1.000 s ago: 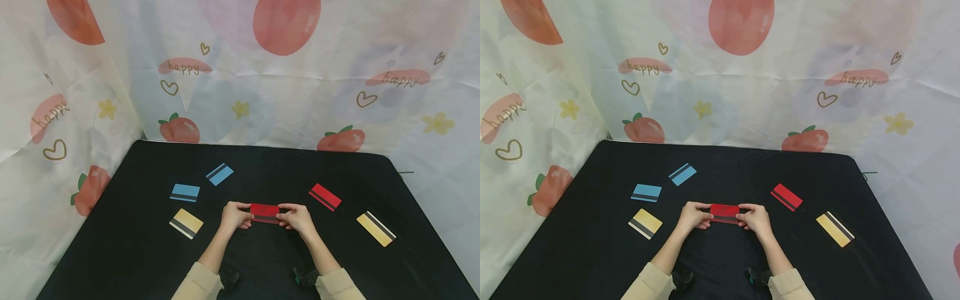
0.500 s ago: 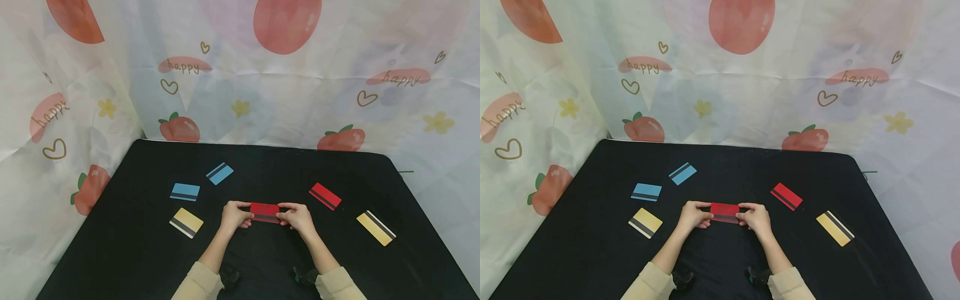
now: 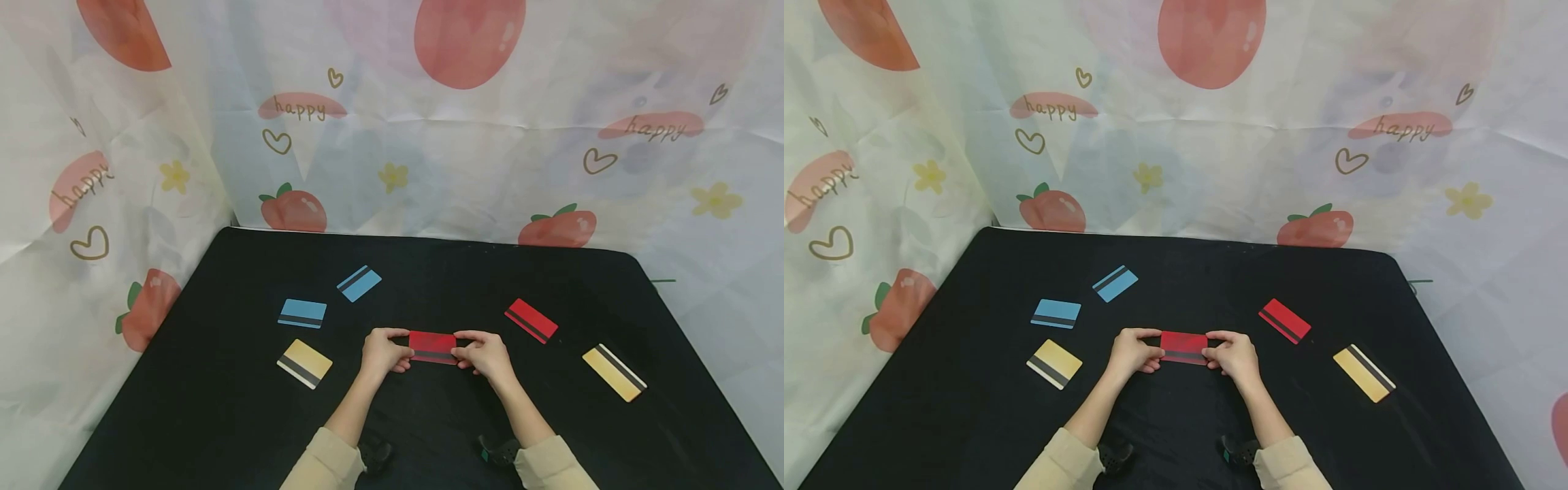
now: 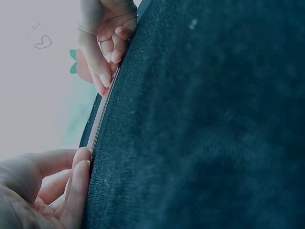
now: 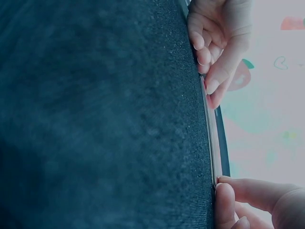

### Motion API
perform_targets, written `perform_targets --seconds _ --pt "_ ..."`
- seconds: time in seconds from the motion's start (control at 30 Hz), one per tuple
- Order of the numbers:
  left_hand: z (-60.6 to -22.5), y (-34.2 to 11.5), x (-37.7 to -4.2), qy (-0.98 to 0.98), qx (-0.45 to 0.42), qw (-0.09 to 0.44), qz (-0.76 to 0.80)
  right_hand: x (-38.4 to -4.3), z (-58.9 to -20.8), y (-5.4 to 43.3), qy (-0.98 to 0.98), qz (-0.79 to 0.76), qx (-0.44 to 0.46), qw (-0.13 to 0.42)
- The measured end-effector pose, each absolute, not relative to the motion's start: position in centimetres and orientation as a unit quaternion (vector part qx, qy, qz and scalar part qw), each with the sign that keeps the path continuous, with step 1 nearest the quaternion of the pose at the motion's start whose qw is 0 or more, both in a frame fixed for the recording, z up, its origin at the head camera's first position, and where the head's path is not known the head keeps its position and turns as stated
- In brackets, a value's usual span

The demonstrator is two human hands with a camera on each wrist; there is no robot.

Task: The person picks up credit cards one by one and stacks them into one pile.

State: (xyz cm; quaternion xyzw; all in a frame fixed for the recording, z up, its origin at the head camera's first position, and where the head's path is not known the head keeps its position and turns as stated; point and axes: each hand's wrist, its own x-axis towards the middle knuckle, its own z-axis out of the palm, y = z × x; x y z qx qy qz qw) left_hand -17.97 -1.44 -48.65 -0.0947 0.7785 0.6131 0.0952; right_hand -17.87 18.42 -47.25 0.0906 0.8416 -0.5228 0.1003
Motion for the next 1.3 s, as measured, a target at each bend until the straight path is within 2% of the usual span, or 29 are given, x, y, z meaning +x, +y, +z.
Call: perform_targets --seconds 0.43,0.7,1.03,1.3 --pt "-48.9 -1.6 -18.0 0.770 -0.089 0.096 0.625 -17.9 -47.4 18.5 0.836 -0.530 0.093 0.108" --pt "-48.4 -2.5 -18.1 0.733 -0.093 0.136 0.660 -17.8 -47.0 18.8 0.818 -0.554 0.097 0.121" --pt "-45.4 -6.3 -17.6 0.706 -0.101 0.158 0.683 -16.7 -46.2 18.9 0.754 -0.626 0.099 0.172" --pt "-45.2 -10.1 -17.4 0.722 -0.130 0.130 0.667 -15.9 -45.7 16.7 0.714 -0.665 0.063 0.210"
